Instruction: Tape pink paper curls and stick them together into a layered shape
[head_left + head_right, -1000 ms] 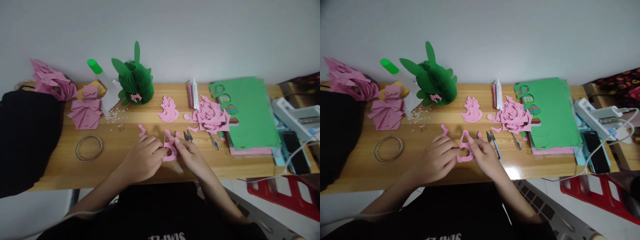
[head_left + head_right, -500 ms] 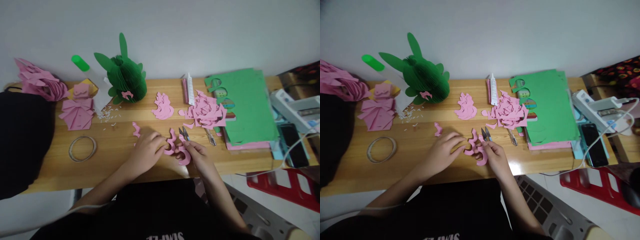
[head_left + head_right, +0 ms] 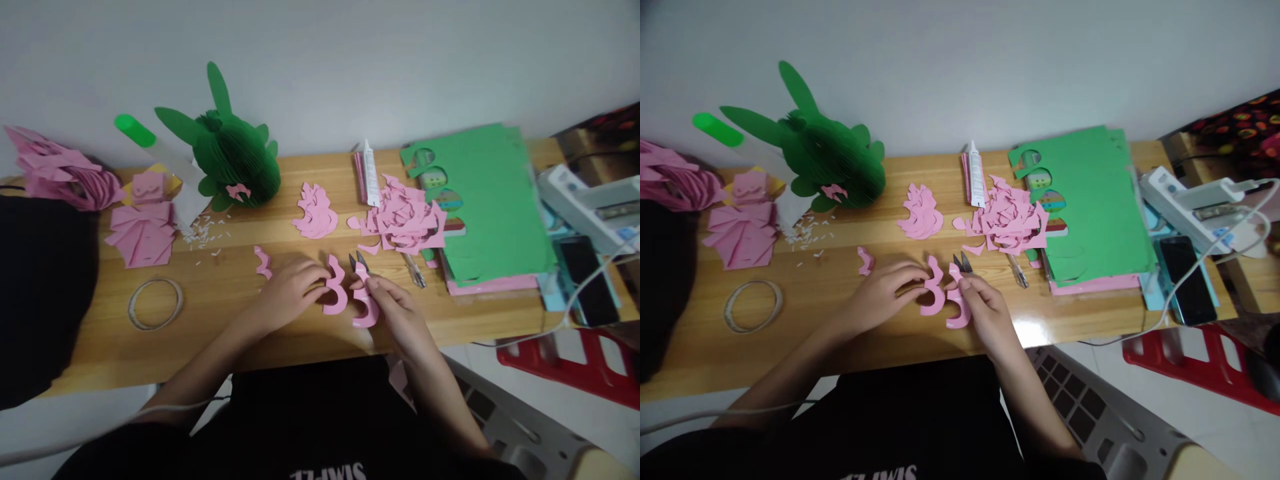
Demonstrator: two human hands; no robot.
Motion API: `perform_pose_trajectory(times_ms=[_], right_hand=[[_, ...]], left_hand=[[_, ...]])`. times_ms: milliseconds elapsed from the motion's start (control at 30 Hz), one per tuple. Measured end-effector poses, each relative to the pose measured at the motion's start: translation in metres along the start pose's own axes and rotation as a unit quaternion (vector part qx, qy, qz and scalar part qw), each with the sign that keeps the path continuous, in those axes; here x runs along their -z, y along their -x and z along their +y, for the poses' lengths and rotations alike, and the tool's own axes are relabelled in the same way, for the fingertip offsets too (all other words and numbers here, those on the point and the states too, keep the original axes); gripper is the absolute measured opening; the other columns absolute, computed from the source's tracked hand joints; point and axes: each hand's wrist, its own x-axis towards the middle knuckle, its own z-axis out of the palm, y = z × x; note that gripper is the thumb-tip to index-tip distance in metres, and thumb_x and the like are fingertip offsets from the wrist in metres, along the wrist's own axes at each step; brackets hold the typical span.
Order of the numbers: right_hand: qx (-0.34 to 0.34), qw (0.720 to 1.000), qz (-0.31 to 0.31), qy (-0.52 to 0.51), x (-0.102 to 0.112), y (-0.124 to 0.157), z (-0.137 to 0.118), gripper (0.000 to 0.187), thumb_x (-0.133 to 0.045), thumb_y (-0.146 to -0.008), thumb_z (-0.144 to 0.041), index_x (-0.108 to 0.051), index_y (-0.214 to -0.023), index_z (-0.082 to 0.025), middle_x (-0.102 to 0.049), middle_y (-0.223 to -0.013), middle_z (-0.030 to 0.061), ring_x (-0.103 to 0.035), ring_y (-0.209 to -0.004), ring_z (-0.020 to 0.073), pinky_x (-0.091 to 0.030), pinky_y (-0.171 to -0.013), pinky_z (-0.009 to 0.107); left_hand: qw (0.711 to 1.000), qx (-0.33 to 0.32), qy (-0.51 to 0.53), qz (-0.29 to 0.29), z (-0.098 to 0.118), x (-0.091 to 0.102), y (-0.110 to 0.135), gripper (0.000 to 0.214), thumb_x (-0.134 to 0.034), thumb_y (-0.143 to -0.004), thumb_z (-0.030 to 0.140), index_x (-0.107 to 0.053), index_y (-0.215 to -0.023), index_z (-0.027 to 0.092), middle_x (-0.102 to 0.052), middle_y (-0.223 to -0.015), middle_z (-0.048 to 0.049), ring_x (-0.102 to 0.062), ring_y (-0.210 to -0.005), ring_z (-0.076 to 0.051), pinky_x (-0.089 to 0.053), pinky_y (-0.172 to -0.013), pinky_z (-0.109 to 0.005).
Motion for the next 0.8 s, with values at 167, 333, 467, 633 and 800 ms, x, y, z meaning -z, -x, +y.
perform_pose_trajectory(times_ms=[167,333,467,633,800], right_hand=[[-0.051,0.99,-0.083,-0.102,-0.011,0.0,-0.01,0.025,-0.07,-0.081,-0.047,-0.078,-0.08,-0.023,-0.076,-0.088,0.0026,-0.067,-0.086,0.0192,-0.046,-0.085,0.03],[-0.091,0.981,-0.102,-0.139,-0.019,0.001,-0.019,0.028,-0.076,-0.074,-0.049,-0.078,-0.075,-0.021,-0.075,-0.074,0.0032,-0.064,-0.067,0.0161,-0.047,-0.071,0.029],[-0.094,0.98,-0.106,-0.14,-0.024,0.005,-0.027,0.025,-0.076,-0.074,-0.046,-0.078,-0.074,-0.022,-0.073,-0.069,0.0021,-0.061,-0.062,0.0135,-0.046,-0.061,0.025],[-0.115,0.972,-0.141,-0.15,-0.034,0.012,-0.04,0.025,-0.076,-0.074,-0.045,-0.077,-0.07,-0.021,-0.068,-0.062,-0.0006,-0.053,-0.051,0.0091,-0.04,-0.049,0.02],[-0.117,0.965,-0.174,-0.158,-0.045,0.017,-0.049,0.022,-0.073,-0.078,-0.045,-0.078,-0.073,-0.024,-0.069,-0.065,-0.0008,-0.058,-0.056,0.0107,-0.045,-0.055,0.021]], left_hand=[[0.998,-0.005,0.056,0.025,0.016,0.017,0.01,0.011,-0.056,-0.093,0.016,-0.066,-0.096,0.018,-0.074,-0.094,-0.004,-0.067,-0.085,-0.018,-0.048,-0.077,-0.031],[0.983,0.014,0.168,0.079,0.025,0.028,0.02,0.004,-0.066,-0.086,0.018,-0.066,-0.09,0.018,-0.074,-0.086,-0.0013,-0.067,-0.077,-0.014,-0.05,-0.072,-0.026],[0.936,0.089,0.316,0.122,0.021,0.031,0.023,0.005,-0.071,-0.08,0.021,-0.068,-0.083,0.019,-0.073,-0.079,-0.0003,-0.067,-0.073,-0.013,-0.052,-0.069,-0.024],[0.886,0.089,0.424,0.168,0.017,0.035,0.022,0.025,-0.078,-0.074,0.021,-0.069,-0.097,0.021,-0.073,-0.084,-0.0006,-0.068,-0.074,-0.013,-0.056,-0.069,-0.025],[0.87,-0.011,0.447,0.206,0.019,0.039,0.024,0.016,-0.077,-0.078,0.02,-0.073,-0.093,0.024,-0.076,-0.09,-0.0012,-0.071,-0.084,-0.014,-0.058,-0.074,-0.025]])
